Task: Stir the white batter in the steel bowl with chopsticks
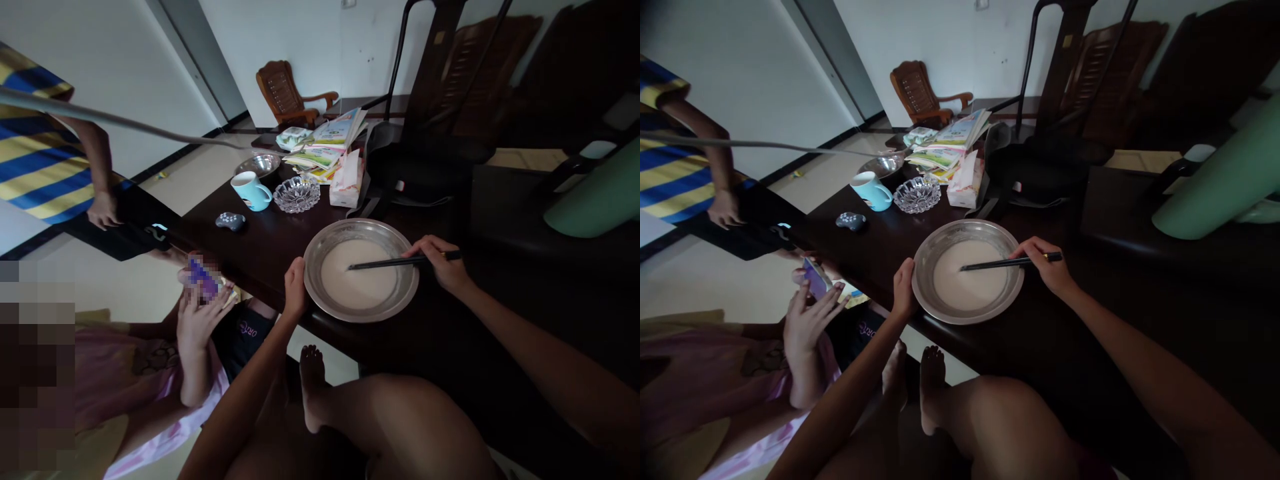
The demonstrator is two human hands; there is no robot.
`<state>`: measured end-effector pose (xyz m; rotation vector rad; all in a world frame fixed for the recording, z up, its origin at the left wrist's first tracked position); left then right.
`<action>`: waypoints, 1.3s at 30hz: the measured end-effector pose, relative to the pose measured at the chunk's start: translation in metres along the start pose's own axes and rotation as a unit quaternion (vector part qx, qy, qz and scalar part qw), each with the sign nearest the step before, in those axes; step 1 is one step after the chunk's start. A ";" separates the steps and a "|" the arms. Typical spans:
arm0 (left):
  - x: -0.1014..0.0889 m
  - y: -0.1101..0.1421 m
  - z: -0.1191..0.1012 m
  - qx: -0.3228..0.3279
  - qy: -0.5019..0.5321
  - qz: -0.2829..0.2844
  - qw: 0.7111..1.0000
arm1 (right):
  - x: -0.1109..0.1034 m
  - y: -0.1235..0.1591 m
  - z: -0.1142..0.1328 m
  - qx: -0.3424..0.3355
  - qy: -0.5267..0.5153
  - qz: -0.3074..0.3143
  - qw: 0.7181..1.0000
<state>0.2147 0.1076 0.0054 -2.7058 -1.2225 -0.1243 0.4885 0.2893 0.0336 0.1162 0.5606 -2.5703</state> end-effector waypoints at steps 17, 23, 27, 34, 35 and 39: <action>-0.002 -0.002 0.004 -0.001 0.008 -0.001 1.000 | -0.001 0.000 -0.004 0.013 -0.029 -0.003 0.999; -0.002 -0.002 0.006 -0.011 0.013 -0.001 1.000 | -0.003 0.000 -0.004 0.026 -0.054 -0.021 0.998; -0.003 -0.001 0.005 -0.014 0.011 -0.008 1.000 | 0.000 0.000 0.003 -0.002 0.030 0.000 1.000; 0.001 0.000 0.003 -0.014 0.012 0.001 1.000 | -0.002 -0.001 -0.001 0.026 -0.010 -0.004 1.000; 0.000 -0.001 0.003 -0.015 0.013 -0.001 1.000 | -0.001 -0.001 0.001 0.016 0.015 0.002 1.000; -0.001 -0.002 0.005 -0.013 0.014 -0.003 1.000 | -0.009 -0.001 0.000 0.016 -0.015 -0.046 0.999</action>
Point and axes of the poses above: each hand's wrist, its own y-axis away from the middle knuckle, its own x-axis out of the palm, z = x × y, the point moved 8 cm from there along -y, towards the middle knuckle, and after that the axes turned 5 degrees about y, right-handed, at the moved point
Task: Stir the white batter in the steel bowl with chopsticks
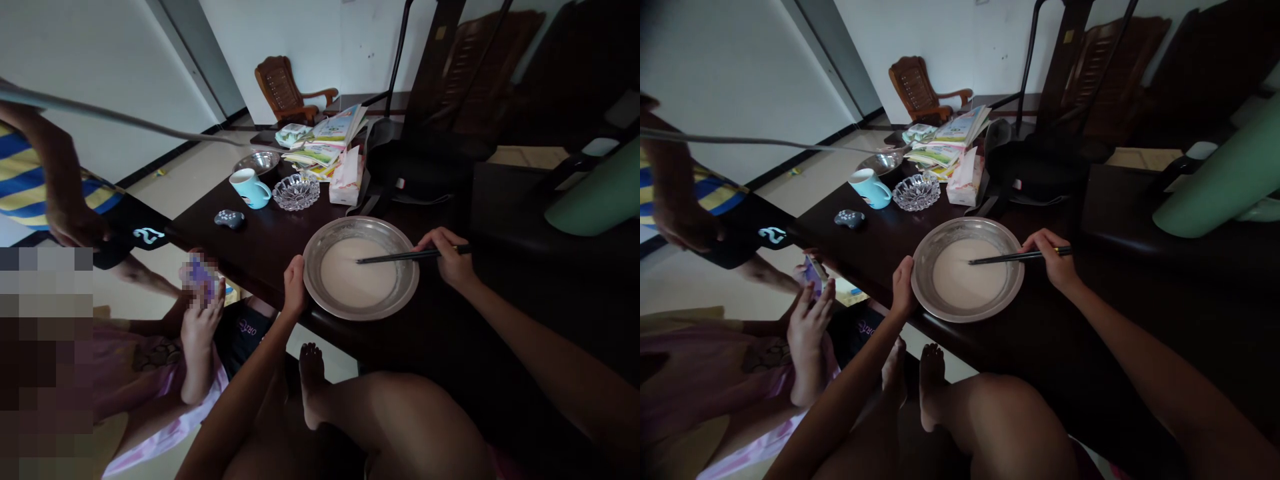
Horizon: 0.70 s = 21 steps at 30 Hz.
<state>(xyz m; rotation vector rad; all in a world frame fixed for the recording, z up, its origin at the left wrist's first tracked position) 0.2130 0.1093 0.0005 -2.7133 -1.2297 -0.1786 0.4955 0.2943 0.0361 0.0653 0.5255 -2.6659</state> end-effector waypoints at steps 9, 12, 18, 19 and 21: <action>0.000 0.000 0.001 0.005 0.000 0.007 1.000 | -0.001 0.000 0.002 -0.008 -0.005 -0.009 1.000; 0.000 0.000 0.000 0.005 -0.009 0.006 1.000 | 0.003 0.001 -0.002 0.014 -0.037 0.016 0.999; 0.000 0.001 -0.002 0.005 -0.010 0.005 1.000 | 0.000 0.000 0.003 -0.013 -0.014 0.001 1.000; 0.000 0.001 -0.002 0.003 -0.009 0.006 1.000 | -0.001 0.000 0.002 -0.002 -0.034 -0.004 0.999; 0.000 0.002 -0.002 0.003 -0.008 0.004 1.000 | 0.003 0.000 0.001 0.008 -0.039 0.023 0.999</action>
Point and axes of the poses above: each hand's wrist, its own y-axis away from the middle knuckle, its own x-axis out of the palm, z = x × y, the point moved 8 cm from there along -y, towards the middle knuckle, and after that the axes turned 5 degrees about y, right-handed, at the moved point
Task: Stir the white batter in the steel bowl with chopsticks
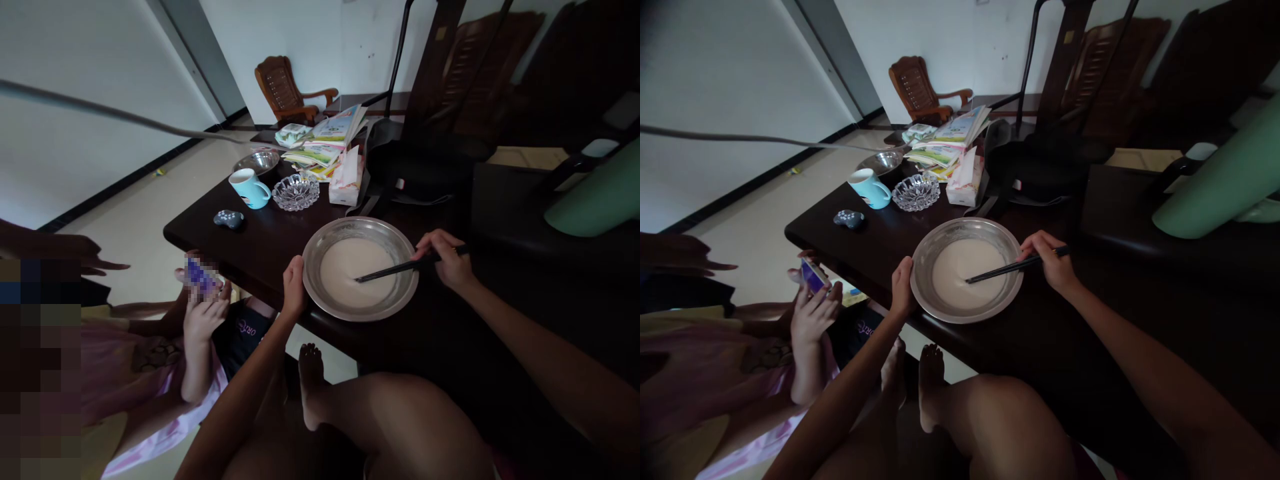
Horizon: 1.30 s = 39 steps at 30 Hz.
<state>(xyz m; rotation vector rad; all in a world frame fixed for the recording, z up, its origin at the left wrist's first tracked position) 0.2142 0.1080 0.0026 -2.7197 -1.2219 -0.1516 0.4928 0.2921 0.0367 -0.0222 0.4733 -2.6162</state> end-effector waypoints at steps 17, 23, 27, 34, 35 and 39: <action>-0.002 -0.001 0.001 -0.001 0.000 -0.007 1.000 | -0.005 0.000 -0.002 -0.003 -0.001 -0.030 1.000; -0.002 -0.001 0.003 -0.004 0.008 -0.004 1.000 | 0.001 0.000 0.001 -0.034 0.035 0.000 0.999; -0.002 -0.001 0.003 -0.002 0.006 -0.001 1.000 | 0.000 0.000 -0.002 -0.007 -0.022 -0.006 1.000; -0.001 -0.001 0.001 -0.002 0.002 -0.003 1.000 | -0.002 0.001 0.003 -0.032 0.047 -0.016 0.998; 0.000 -0.001 0.001 -0.002 0.003 -0.003 1.000 | -0.002 0.001 0.001 -0.021 0.021 -0.019 0.999; 0.001 0.000 -0.002 0.001 0.005 -0.004 1.000 | 0.008 0.002 0.000 -0.023 0.055 0.038 0.997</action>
Point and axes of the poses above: each hand's wrist, its own y-axis away from the middle knuckle, its own x-axis out of the palm, z = x × y, the point moved 8 cm from there along -y, towards the middle knuckle, and after that the axes turned 5 degrees about y, right-handed, at the moved point
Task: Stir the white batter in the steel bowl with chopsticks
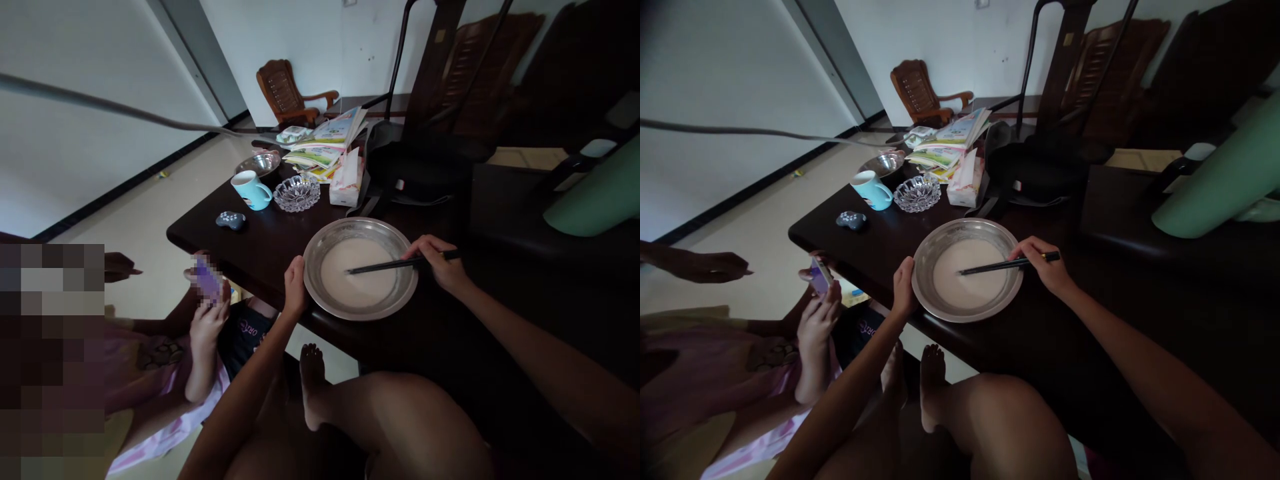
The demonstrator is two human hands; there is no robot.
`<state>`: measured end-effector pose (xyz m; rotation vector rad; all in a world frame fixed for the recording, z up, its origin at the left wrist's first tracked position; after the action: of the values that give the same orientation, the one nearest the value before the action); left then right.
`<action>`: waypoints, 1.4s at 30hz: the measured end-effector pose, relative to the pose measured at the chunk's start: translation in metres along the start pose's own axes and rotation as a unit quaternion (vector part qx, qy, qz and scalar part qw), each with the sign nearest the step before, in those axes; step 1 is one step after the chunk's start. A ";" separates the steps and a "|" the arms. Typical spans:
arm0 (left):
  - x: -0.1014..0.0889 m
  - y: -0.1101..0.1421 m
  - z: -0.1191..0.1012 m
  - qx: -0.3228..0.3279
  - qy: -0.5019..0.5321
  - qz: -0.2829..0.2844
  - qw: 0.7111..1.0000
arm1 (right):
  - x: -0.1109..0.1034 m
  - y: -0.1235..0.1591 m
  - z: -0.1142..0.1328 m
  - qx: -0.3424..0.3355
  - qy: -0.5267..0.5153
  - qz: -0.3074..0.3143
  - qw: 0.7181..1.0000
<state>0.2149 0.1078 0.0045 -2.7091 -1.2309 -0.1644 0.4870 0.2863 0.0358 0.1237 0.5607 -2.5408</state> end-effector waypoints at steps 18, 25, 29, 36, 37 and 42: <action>-0.001 -0.001 0.003 -0.007 0.005 0.001 1.000 | -0.006 -0.001 0.003 -0.004 0.020 -0.032 0.999; -0.001 -0.001 0.001 0.002 -0.009 0.003 1.000 | -0.010 0.000 0.000 0.004 -0.022 -0.055 0.998; -0.001 -0.001 -0.001 0.009 -0.016 0.001 1.000 | -0.006 -0.001 0.005 -0.012 0.054 -0.035 0.998; -0.001 -0.001 0.003 -0.009 0.007 -0.002 1.000 | -0.003 -0.001 0.004 0.010 -0.002 -0.015 1.000; -0.001 0.000 0.003 -0.011 0.009 -0.001 1.000 | -0.002 -0.001 0.005 0.002 0.022 -0.008 1.000; -0.001 0.000 0.001 -0.009 -0.002 -0.002 1.000 | -0.012 0.000 0.002 0.009 -0.014 -0.067 0.998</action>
<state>0.2145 0.1077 0.0031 -2.7227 -1.2428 -0.1720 0.4970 0.2913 0.0398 0.0587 0.5532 -2.6742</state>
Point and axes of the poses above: each hand's wrist, its own y-axis away from the middle knuckle, its own x-axis out of the palm, z = x × y, the point moved 8 cm from there along -y, towards the middle knuckle, and after that the axes turned 5 degrees about y, right-handed, at the moved point
